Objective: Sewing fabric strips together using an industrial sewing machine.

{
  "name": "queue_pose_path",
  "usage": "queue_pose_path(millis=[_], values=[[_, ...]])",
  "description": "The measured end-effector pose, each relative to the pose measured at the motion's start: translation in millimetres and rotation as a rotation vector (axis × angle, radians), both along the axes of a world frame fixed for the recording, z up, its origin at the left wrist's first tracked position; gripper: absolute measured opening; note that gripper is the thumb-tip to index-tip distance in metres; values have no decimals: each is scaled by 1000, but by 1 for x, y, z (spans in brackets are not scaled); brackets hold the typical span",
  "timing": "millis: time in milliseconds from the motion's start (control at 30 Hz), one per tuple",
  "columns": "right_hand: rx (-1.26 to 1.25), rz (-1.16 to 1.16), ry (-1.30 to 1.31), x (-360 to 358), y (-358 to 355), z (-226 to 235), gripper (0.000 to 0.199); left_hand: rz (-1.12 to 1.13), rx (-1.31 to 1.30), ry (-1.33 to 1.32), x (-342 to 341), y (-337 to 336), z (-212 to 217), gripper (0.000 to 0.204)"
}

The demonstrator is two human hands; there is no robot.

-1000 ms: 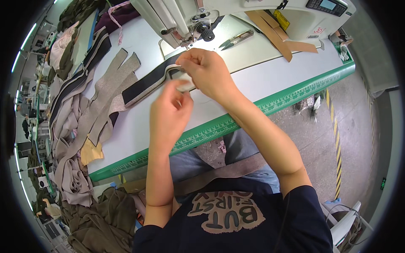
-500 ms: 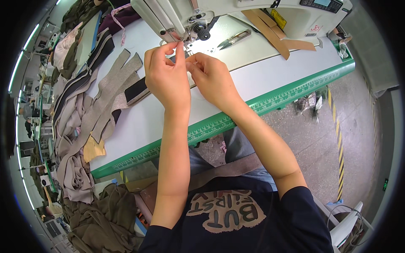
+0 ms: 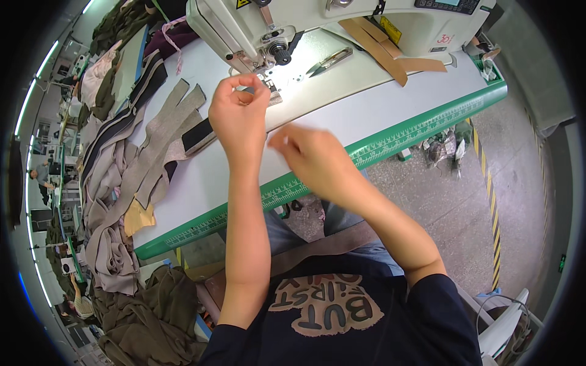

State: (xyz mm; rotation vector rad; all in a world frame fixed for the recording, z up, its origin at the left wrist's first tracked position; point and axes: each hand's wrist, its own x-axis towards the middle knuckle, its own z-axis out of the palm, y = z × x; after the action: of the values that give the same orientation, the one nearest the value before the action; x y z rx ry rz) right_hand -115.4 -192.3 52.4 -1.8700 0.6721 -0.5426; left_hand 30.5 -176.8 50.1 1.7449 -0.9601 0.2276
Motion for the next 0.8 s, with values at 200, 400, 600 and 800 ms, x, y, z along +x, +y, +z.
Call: queue_pose_path(millis=[200, 400, 600, 800], values=[[-1, 878, 198, -67, 48, 3, 25, -575, -119, 889, 14, 54, -5, 14], [252, 327, 316, -46, -16, 40, 32, -595, 481, 910, -37, 152, 11, 23], [789, 90, -331, 35, -46, 29, 33, -1004, 779, 458, -63, 231, 3, 38], [1057, -115, -585, 78, -47, 0, 22, -1124, 1151, 685, -64, 262, -45, 29]])
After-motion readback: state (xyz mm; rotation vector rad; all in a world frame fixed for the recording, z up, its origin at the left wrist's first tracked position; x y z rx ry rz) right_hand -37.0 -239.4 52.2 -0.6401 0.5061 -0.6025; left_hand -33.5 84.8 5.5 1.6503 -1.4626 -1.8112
